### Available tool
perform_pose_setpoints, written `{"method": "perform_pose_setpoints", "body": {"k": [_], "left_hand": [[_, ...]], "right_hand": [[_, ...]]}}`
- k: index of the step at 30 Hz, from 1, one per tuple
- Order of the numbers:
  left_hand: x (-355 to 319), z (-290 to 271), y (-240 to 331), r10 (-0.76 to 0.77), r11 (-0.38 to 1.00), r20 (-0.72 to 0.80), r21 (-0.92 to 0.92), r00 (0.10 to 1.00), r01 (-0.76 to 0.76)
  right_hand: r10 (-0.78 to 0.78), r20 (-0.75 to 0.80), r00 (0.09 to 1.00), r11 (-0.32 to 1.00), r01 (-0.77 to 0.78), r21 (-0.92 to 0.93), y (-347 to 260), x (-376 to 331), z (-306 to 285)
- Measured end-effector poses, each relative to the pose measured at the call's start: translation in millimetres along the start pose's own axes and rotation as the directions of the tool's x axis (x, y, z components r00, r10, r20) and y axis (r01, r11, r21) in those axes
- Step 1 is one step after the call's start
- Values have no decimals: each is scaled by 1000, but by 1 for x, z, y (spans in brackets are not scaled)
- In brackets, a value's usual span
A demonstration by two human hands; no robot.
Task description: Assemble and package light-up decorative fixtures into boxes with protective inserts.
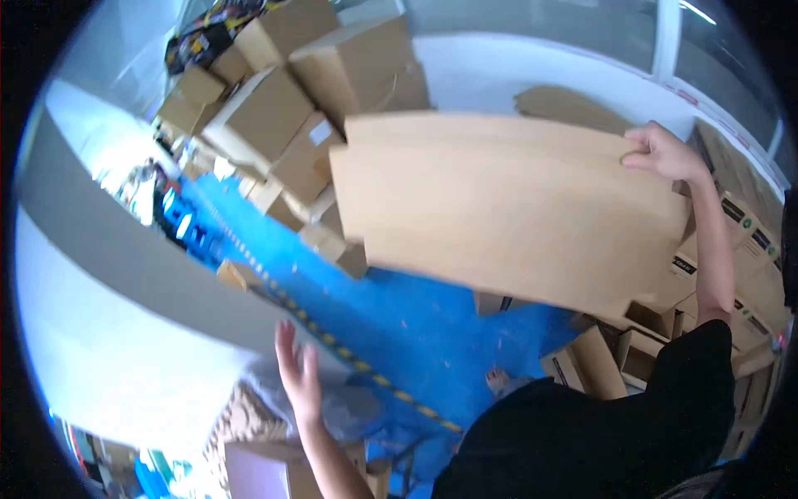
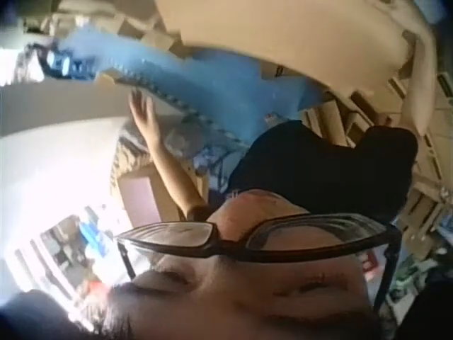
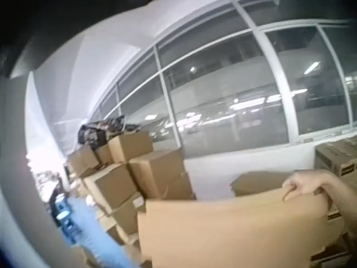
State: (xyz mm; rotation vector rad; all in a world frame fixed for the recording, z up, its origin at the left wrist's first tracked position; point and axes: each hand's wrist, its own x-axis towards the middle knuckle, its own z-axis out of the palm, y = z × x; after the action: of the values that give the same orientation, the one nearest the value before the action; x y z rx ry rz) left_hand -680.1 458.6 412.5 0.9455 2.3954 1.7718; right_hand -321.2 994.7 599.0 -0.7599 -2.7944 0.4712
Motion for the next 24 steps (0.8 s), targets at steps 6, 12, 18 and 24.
{"method": "perform_pose_setpoints", "body": {"k": [6,12,18,24], "left_hand": [[-21,-14,-80,-462,839,302,-158,834,521],[-131,-23,-93,-537,609,212,-573,817,549],[-176,-40,-108,-602,557,227,-568,766,606],[-189,-52,-85,-657,638,95,-457,748,619]], "right_hand": [[-203,484,851,965,90,247,-31,44,93],[-18,540,842,802,-310,510,29,21,181],[-21,511,859,385,-465,797,102,-5,284],[-100,575,812,230,-543,808,53,10,299]]}}
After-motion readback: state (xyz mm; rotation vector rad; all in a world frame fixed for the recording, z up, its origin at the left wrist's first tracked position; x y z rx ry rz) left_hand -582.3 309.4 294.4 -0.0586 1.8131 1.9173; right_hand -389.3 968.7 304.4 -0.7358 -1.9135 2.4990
